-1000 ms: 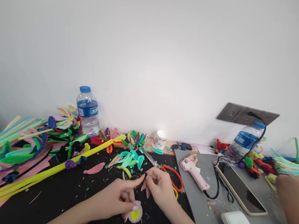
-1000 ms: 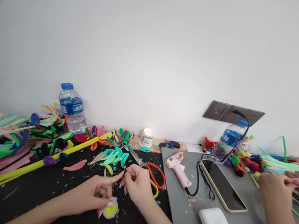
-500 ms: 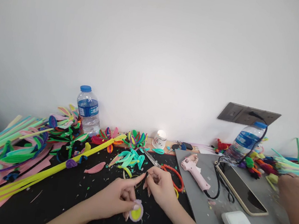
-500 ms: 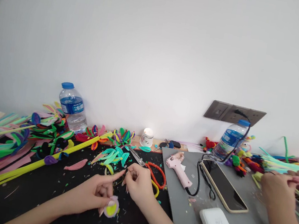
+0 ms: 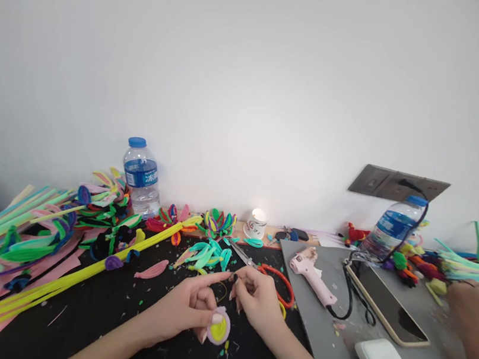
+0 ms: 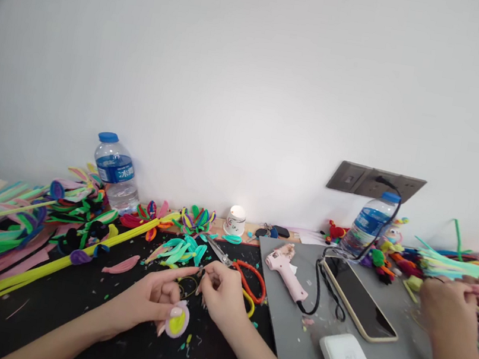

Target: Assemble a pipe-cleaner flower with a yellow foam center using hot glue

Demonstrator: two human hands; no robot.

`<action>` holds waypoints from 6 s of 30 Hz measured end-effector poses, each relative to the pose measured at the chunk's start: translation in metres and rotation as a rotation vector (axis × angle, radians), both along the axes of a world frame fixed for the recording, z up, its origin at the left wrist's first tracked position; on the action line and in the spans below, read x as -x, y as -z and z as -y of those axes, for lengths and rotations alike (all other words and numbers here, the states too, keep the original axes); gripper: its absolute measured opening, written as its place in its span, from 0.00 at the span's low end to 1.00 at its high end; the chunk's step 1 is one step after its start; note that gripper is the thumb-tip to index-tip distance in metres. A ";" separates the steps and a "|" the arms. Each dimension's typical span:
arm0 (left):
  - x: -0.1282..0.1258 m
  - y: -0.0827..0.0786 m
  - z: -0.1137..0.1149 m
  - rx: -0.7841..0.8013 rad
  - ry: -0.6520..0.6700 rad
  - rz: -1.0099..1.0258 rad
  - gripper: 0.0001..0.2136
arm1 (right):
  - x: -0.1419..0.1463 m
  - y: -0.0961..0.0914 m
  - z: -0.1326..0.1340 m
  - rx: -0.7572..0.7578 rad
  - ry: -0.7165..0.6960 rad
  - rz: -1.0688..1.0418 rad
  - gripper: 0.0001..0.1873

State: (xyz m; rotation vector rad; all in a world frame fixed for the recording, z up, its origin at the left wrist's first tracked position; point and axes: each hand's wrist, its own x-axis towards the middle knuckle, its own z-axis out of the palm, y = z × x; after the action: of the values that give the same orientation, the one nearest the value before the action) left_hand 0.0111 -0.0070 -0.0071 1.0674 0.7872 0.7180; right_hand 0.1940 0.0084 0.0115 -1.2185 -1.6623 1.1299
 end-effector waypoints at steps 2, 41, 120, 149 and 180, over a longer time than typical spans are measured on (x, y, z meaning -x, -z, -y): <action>0.001 -0.001 0.000 -0.006 -0.005 0.000 0.39 | 0.000 0.001 -0.001 0.003 0.009 -0.018 0.05; -0.002 0.001 0.010 -0.242 0.165 -0.308 0.36 | 0.000 0.005 -0.003 0.180 -0.029 -0.175 0.05; 0.002 -0.013 -0.003 -0.047 -0.160 0.033 0.41 | -0.012 0.000 -0.008 0.054 -0.070 -0.141 0.11; 0.001 -0.012 -0.008 -0.230 -0.363 -0.079 0.14 | -0.054 -0.018 -0.026 -0.454 0.420 0.880 0.09; 0.002 -0.005 -0.009 -0.255 -0.415 0.016 0.11 | -0.084 -0.022 -0.033 0.151 0.137 -0.066 0.20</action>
State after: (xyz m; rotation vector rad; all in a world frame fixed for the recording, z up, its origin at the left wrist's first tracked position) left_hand 0.0089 0.0023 -0.0019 1.1355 0.9332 1.2027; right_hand 0.2775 0.0412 0.0340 -1.3529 -1.4426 1.2142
